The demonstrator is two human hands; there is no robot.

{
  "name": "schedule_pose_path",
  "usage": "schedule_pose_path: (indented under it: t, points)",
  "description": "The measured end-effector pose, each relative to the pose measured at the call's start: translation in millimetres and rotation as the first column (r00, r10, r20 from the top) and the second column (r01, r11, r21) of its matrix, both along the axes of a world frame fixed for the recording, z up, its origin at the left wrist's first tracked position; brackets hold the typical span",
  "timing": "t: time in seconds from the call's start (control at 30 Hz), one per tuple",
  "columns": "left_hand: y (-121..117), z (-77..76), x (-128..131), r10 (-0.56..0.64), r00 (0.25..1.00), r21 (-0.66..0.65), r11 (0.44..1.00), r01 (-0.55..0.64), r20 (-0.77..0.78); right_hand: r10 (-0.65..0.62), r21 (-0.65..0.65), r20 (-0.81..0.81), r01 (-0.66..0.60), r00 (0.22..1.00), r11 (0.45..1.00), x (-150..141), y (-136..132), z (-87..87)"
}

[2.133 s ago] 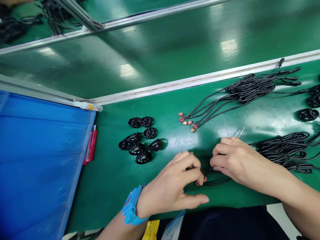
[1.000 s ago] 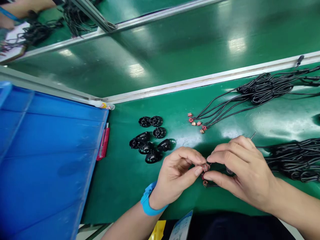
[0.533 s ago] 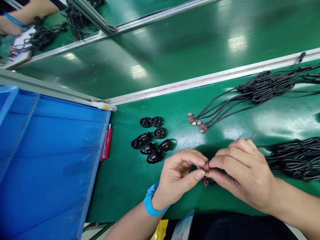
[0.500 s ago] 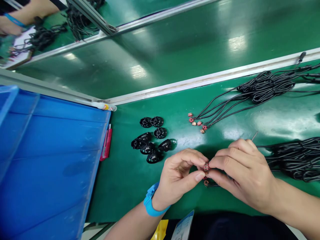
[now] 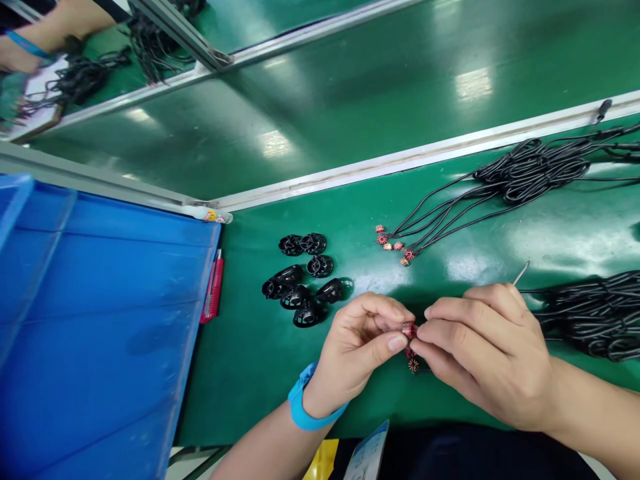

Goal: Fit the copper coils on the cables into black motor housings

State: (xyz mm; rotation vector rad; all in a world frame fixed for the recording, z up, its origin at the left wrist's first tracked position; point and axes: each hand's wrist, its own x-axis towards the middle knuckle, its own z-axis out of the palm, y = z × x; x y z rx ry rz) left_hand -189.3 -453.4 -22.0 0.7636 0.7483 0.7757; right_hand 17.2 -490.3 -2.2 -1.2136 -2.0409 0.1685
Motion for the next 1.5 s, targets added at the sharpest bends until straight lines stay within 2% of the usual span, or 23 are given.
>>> schedule_pose_path:
  t: [0.17,0.4,0.5,0.63,0.8,0.97,1.17,1.37,1.5]
  points:
    - [1,0.3,1,0.022,0.992,-0.018,1.000,-0.020,0.121,0.018,-0.051,-0.046,-0.020,0.999,0.998,0,1,0.5]
    - [1,2.8,3,0.007,0.989,-0.112,0.994,0.010,0.149,0.035,-0.117,-0.054,-0.041,0.998,0.992,0,0,1.2]
    - [0,3.3,2,-0.002,0.981,-0.151,0.988,0.032,0.195,0.035,-0.104,-0.062,-0.041,0.997,0.994,1,3,1.0]
    - [-2,1.6,0,-0.001,0.979,-0.189,0.981,0.040,0.204,0.020,-0.020,-0.058,-0.021,0.998,1.000,2,8,3.0]
    - [-2,-0.4,2,0.013,0.978,-0.179,0.984,0.025,0.209,-0.029,0.063,-0.031,0.031,0.999,0.998,4,6,5.6]
    - [-4,1.0,4,0.012,0.975,-0.172,0.985,0.027,0.222,0.021,0.017,-0.033,-0.020,0.999,1.000,8,1,2.4]
    - [-6,0.8,3,0.025,0.987,-0.159,0.987,0.000,0.156,0.010,-0.008,-0.013,-0.010,1.000,1.000,5,2,2.9]
    - [-7,-1.9,4,0.010,0.992,-0.103,0.995,0.003,0.122,0.027,-0.084,-0.055,-0.031,0.998,0.996,6,3,-4.9]
    - [-7,-2.7,3,0.017,0.995,-0.057,0.998,-0.011,0.102,0.023,-0.084,-0.073,-0.029,0.997,0.996,6,3,-4.2]
